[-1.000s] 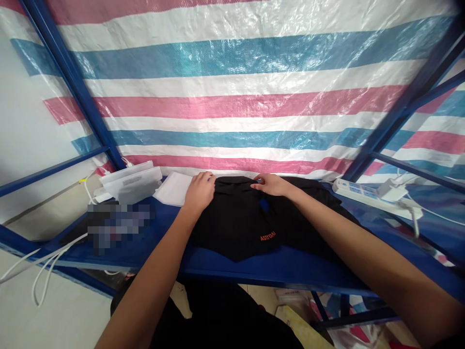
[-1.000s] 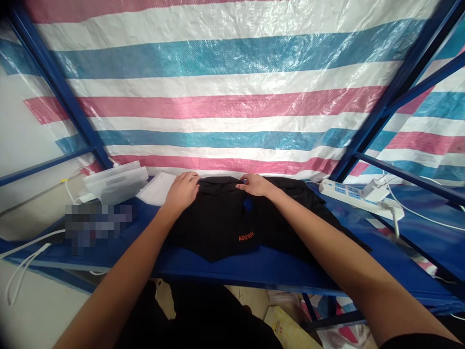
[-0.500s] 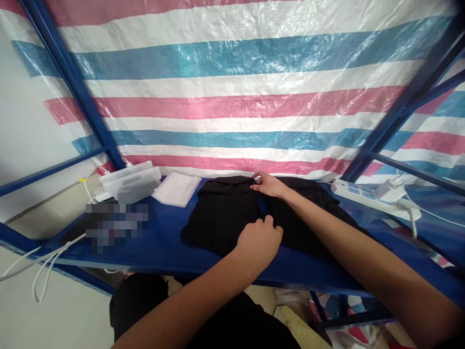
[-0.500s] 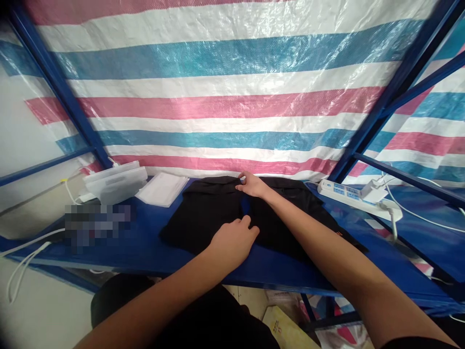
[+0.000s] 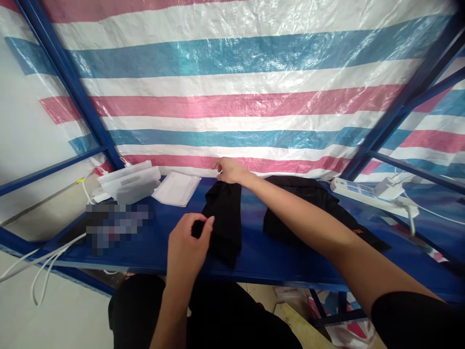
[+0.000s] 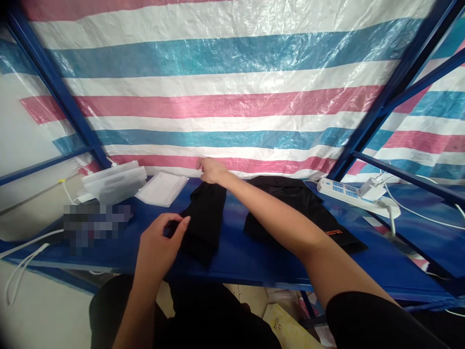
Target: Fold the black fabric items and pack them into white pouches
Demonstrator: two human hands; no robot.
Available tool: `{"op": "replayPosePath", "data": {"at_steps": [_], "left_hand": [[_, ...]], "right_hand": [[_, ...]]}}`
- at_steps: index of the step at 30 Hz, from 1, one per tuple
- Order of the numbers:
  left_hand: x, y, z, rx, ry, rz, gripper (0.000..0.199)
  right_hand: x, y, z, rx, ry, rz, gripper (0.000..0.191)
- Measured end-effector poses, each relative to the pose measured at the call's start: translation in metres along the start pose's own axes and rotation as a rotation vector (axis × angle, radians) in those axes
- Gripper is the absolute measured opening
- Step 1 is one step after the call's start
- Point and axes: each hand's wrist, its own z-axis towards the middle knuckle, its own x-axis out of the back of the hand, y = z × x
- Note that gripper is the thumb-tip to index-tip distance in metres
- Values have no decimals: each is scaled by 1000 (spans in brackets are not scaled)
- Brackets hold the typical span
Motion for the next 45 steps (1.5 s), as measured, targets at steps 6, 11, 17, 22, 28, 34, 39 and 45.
{"op": "replayPosePath", "data": {"at_steps": [6,11,17,22,28,34,39,45], "left_hand": [[12,-56,-8,82,-101,333,21],[12,-51,2,-126,-5,345,12],[-6,-38,2,-413,-454,348,54],[-20,-22,-32,-318,-539,511,82],[-15,-4,-71,-358,-609,597,108],[15,22,-48,-373,-788,516,63],[39,25,70,-401,-928,88,26],[-8,-40,179,-134,-768,-250,48]], "right_hand": [[-75,-10,18,-93,-146,610,27],[-63,10,4,18,71,634,15],[-62,28,-36,431,-99,198,50],[-78,41,-37,284,-244,87,69],[-72,59,-24,138,-203,68,71],[-39,52,-52,227,64,186,65],[-18,31,-81,55,9,732,67],[-35,28,-92,-169,-153,1327,81]]}}
